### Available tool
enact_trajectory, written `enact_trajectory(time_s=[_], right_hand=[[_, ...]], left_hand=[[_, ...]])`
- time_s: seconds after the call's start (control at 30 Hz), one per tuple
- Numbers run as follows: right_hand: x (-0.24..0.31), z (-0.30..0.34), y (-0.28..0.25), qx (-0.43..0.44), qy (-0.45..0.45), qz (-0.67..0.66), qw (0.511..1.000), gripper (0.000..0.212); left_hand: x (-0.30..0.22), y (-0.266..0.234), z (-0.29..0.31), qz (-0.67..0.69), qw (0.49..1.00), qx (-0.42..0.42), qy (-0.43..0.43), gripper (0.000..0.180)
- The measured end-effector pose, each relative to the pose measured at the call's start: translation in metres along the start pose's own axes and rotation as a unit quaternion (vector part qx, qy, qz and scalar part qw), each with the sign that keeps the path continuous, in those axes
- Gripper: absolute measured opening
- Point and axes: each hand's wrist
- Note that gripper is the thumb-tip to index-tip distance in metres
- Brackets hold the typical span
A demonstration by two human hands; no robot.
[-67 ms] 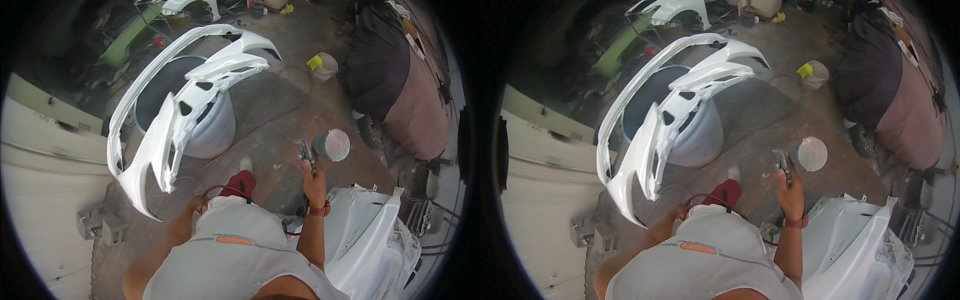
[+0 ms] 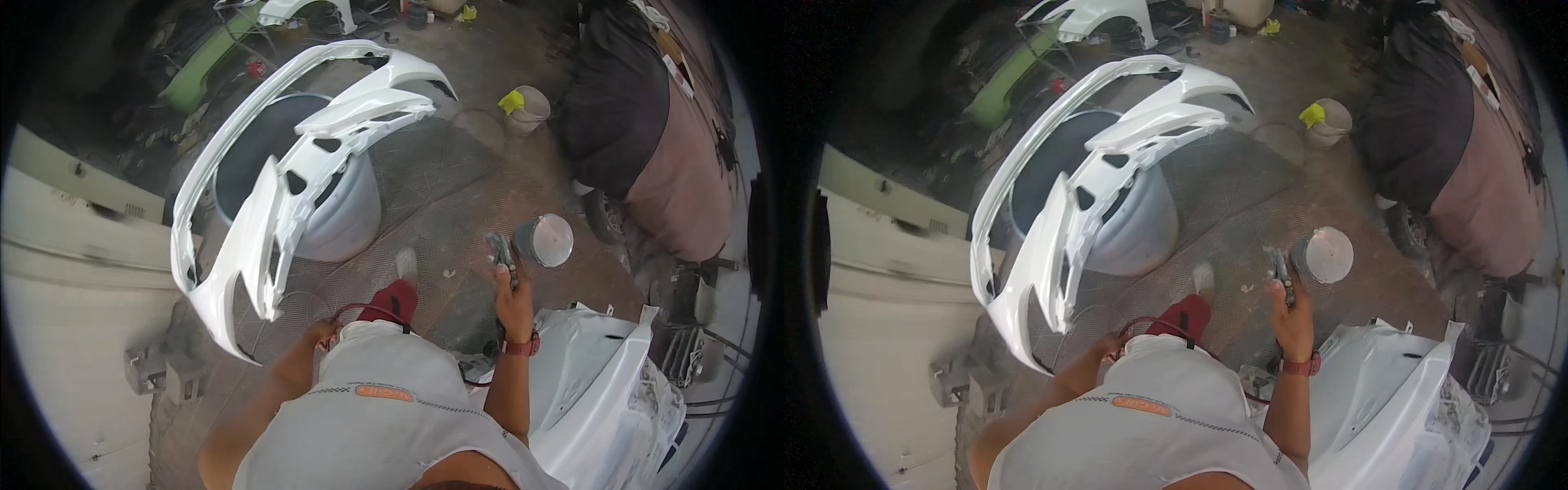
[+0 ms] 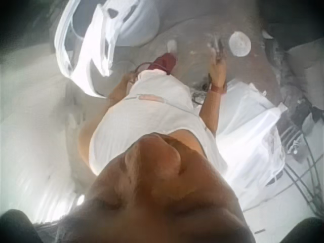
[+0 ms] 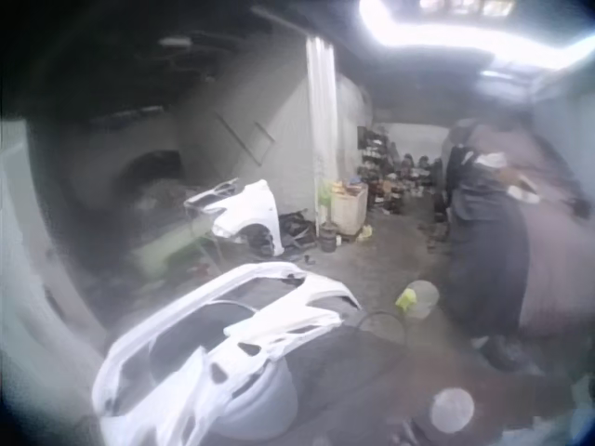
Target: The person uses a spray gun to apply white paint to several car body parts, including a front bumper and a fender, in a workshop. They move around the parts to cover different surfaces and angles.
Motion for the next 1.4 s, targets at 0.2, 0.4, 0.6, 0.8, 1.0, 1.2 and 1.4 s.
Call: enact_trajectory(time_s=[0.2,0.4,0.6,0.8,1.0,1.2,1.4], right_hand=[[-0.046,-0.141,-0.053,-0.068,0.039,0.027,0.997,0.054],[-0.032,-0.283,-0.112,-0.099,0.059,0.066,0.991,0.056],[0.002,-0.402,-0.153,-0.088,0.046,0.019,0.995,0.056],[-0.022,-0.556,-0.216,-0.037,0.046,0.011,0.998,0.055],[-0.012,-0.723,-0.286,0.100,0.033,0.043,0.993,0.055],[-0.017,-0.856,-0.286,0.222,-0.025,0.054,0.973,0.055],[-0.012,-0.964,-0.239,0.328,0.010,0.005,0.945,0.060]], left_hand=[[-0.190,-0.033,-0.056,-0.079,0.996,0.029,-0.032,0.067],[-0.356,-0.065,-0.097,-0.181,0.963,-0.064,0.187,0.074],[-0.478,-0.101,-0.125,-0.033,0.994,-0.016,0.102,0.055],[-0.565,-0.091,-0.154,-0.005,0.997,-0.053,0.049,0.051],[-0.656,0.002,-0.188,0.033,0.996,-0.063,0.054,0.058],[-0.748,0.059,-0.186,0.113,0.984,-0.138,0.011,0.059],[-0.834,0.052,-0.199,0.179,0.968,-0.177,0.013,0.060]])
Point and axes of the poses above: each hand's wrist, its own z-axis away from the middle knuckle, its own y-axis out of the palm, x = y × z, and after that the axes turned 10 degrees about -z, right-handed
